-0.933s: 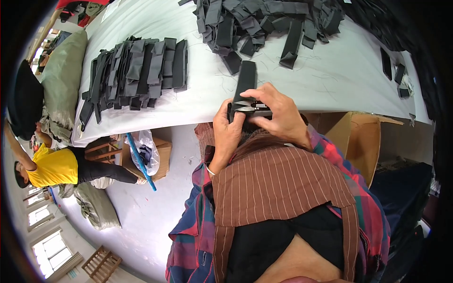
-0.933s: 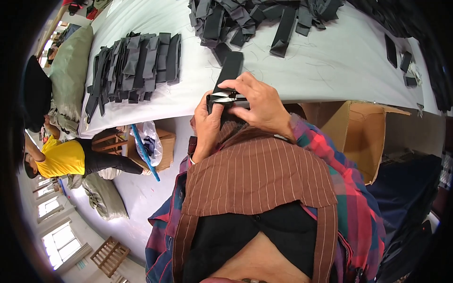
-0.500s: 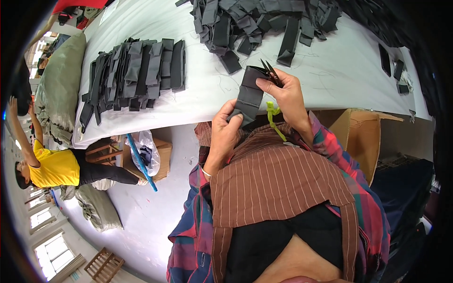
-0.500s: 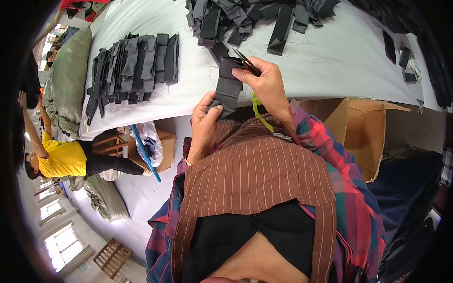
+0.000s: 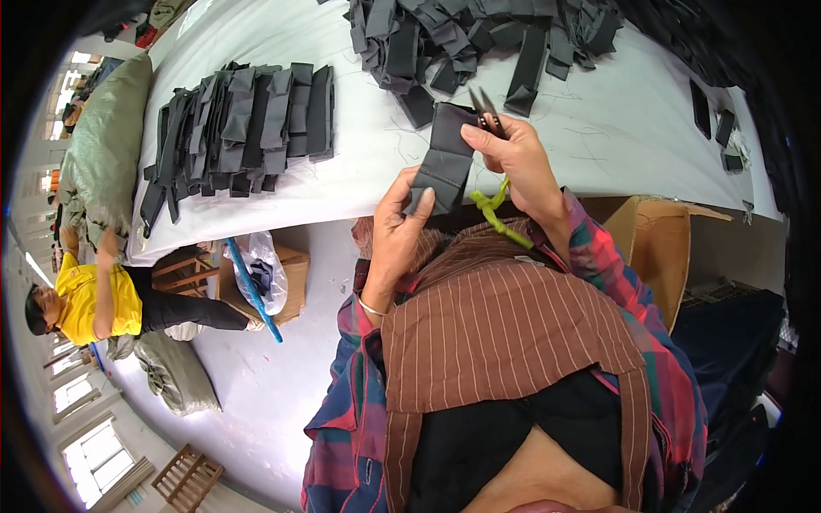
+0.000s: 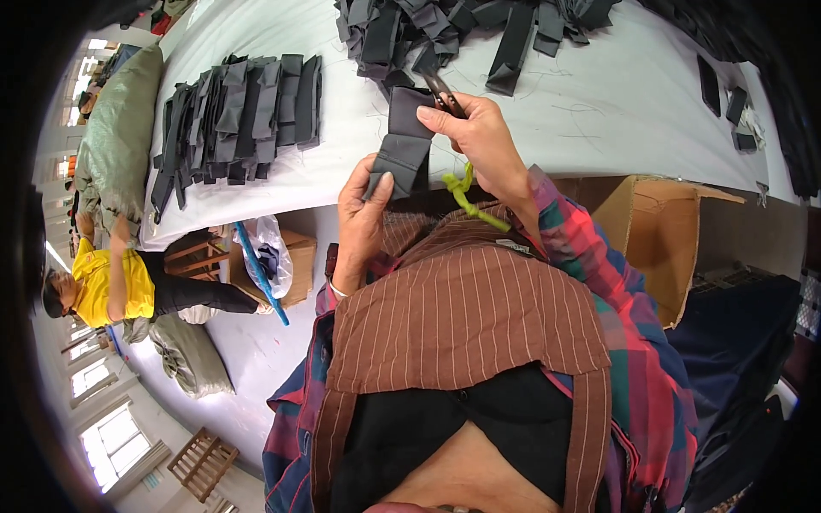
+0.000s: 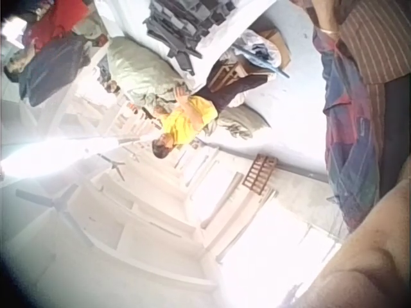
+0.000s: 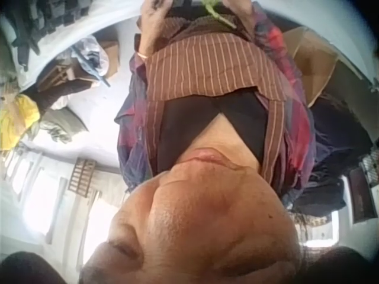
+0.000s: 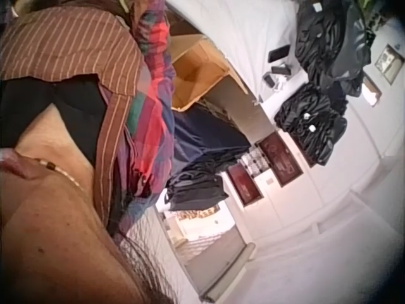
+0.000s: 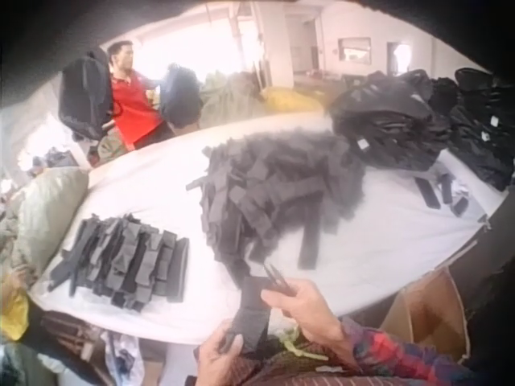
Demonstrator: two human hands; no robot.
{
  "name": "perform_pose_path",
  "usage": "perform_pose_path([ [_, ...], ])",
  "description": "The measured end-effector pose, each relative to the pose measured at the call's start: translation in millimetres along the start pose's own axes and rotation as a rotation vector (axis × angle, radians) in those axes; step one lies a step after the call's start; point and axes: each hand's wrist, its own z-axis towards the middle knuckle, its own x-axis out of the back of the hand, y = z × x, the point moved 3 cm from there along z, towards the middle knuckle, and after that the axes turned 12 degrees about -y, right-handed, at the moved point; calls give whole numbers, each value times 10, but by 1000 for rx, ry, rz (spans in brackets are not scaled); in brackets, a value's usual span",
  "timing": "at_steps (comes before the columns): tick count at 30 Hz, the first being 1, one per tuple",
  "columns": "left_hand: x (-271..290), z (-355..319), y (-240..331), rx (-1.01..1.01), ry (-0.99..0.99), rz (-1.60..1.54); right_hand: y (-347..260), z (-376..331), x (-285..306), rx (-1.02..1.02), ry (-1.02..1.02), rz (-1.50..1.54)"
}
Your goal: Trimming excess threads from black fabric strips using snips.
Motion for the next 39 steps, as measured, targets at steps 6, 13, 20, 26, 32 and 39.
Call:
perform_pose_path([
  [6, 100, -27, -3, 56, 111, 6, -197, -184, -112, 286, 169, -780],
  [13, 120, -8, 25, 78, 84, 14, -203, -251, -192, 447, 9, -1293],
  [20, 75, 14, 46, 106, 39, 28, -169, -237, -183, 247, -129, -750],
  [26, 118, 8, 20, 88, 31, 68, -245, -251, -78, 255, -149, -754],
  [32, 142, 7, 16, 114, -2, 90, -259, -257, -153, 366, -156, -1169],
  [39, 132, -8, 10, 142, -2, -9, -229, -269, -127, 405, -157, -1234],
])
